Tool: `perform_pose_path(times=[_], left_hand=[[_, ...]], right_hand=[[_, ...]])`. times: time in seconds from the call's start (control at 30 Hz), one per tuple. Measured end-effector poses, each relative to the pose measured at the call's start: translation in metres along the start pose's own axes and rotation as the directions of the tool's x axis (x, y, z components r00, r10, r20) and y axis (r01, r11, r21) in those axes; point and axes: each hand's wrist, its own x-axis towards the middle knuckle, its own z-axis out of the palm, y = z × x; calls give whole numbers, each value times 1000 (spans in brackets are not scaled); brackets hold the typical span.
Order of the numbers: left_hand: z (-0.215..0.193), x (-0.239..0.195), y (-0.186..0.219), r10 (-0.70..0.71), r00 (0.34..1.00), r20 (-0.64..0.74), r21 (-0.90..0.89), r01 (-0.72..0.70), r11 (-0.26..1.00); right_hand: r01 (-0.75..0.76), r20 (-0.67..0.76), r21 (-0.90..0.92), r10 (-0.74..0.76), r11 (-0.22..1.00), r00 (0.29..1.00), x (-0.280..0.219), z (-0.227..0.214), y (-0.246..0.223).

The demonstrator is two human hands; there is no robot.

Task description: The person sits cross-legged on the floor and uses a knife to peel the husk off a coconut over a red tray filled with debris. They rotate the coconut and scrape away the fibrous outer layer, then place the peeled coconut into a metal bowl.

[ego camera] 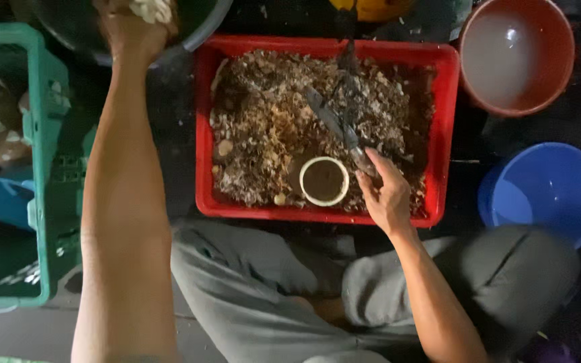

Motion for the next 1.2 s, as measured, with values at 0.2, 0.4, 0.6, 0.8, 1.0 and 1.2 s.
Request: perform_pose_path(times=[0.2,0.4,0.6,0.8,1.0,1.2], left_hand=[[12,33,5,-20,960,279,425,-105,899],[8,21,16,-387,919,80,230,361,904],[1,6,49,503,791,-349,692,-144,707],[3,6,24,-69,998,-5,108,69,992],[10,-4,17,232,844,-484,-69,-302,951],[-30,-37,78,315,700,-641,50,-372,927]], right_hand=[[-98,32,102,95,990,995,4,0,-10],[1,28,25,-2,1000,1000,5,2,-10],[-3,32,58,2,998,999,2,2,-7],[-349,108,540,348,766,931,1,3,12],[-248,57,596,268,764,962,3,6,22],[-319,48,337,323,886,945,-1,12,21]])
